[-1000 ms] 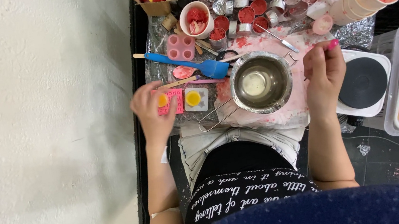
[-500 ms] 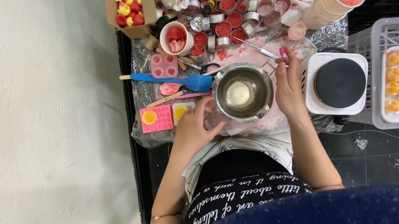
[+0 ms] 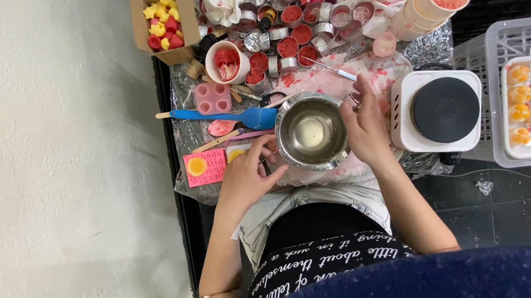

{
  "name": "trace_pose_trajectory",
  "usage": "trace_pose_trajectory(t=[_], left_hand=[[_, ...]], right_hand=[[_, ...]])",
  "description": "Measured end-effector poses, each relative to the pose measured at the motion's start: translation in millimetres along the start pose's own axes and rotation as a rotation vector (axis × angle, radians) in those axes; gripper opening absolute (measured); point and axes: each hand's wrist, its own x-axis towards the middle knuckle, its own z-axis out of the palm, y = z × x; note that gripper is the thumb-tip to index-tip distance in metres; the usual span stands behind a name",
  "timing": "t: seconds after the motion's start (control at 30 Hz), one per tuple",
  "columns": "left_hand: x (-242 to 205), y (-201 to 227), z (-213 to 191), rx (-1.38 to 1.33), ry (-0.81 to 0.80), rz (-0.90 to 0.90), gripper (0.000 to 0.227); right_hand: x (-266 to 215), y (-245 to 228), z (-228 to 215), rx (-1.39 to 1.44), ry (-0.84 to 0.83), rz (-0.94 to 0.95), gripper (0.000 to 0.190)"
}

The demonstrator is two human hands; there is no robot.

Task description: Melting wax pellets and mixing ingredients for candle production.

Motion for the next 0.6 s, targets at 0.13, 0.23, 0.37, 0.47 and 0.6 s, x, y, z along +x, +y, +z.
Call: trace_pose_trajectory(t=[0.13,0.23,0.37,0.47,0.6], left_hand=[[0,-1,3,0.007,0.028,0.016,0.064],[-1,7,-1,0.023,0.024,-0.029,0.066],[1,3,0,0.083,0.272,0.236,0.045],[0,-10,6,0.140,0.308,0.274,0.017],[6,-3,8,0.207,0.299,0.280,0.016]], right_hand=[[-12,-45,-18,0.033,0.082,-0.201,0.063],[-12,-72,-33,-0.078,0.138,-0.363,0.036],[-11,-76,-38,-0.196,0.139,-0.387,0.013],[-11,-73,-36,-0.129,0.075,-0.289,0.018],[-12,-74,-34,-0.088,-0.055,-0.226,0.038]])
